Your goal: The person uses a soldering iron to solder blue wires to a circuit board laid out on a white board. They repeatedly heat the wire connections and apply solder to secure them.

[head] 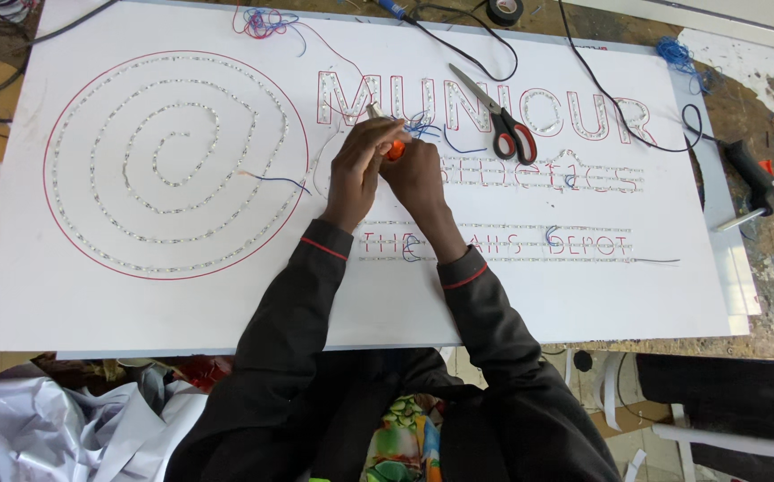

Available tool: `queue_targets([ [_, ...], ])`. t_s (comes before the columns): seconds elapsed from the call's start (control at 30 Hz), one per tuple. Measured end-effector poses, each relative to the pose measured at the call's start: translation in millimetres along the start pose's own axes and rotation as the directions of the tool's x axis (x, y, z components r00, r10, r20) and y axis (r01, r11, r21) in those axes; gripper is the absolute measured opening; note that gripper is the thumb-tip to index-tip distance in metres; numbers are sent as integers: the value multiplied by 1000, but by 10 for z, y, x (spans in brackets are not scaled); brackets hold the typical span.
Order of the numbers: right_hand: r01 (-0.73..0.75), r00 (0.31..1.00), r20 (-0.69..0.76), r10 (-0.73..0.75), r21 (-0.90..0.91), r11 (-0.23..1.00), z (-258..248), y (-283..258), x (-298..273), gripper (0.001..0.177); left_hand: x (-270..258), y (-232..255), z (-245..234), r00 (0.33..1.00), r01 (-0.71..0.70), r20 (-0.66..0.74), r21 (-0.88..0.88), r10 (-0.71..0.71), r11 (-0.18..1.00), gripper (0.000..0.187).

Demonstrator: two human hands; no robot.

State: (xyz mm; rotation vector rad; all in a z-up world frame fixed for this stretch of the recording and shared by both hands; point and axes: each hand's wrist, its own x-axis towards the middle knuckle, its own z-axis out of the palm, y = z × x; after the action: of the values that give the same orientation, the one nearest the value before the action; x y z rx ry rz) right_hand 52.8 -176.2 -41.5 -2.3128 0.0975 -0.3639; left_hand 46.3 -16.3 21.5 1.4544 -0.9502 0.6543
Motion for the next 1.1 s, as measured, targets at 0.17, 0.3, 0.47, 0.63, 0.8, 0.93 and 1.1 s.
queue_targets([
  [0.17,45,993,-103,-64,-176,983,-21,-313,56,24,-45,-92,372,804,237,-316,-606,-504,759,56],
  [0.3,-138,990,-54,128,-261,955,-137,-368,267,31,12,-443,443,425,-207,-173,-974,-888,91,62],
  [0.47,-234,971,-146,188,-447,864,-72,978,956,40,21,263,287,452,-18,-29,-1000,-892,23,63],
  [0.63,-173,943,-323,81,-267,948,-1365,598,1138,66,42,707,-286,607,450,-314,-621,-730,641,53],
  [0.8,-170,985,22,174,-116,979,-1361,82,274,37,-421,-624,-1091,903,381,-146,707,-405,596,25],
  [0.93,-126,991,-42,124,-58,990,-927,409,228,59,-684,-909,-983,822,234,6,908,-569,347,32],
  [1.1,-197,975,-90,203,72,978,-769,286,118,44,-500,-856,-488,871,230,71,815,-486,532,11],
])
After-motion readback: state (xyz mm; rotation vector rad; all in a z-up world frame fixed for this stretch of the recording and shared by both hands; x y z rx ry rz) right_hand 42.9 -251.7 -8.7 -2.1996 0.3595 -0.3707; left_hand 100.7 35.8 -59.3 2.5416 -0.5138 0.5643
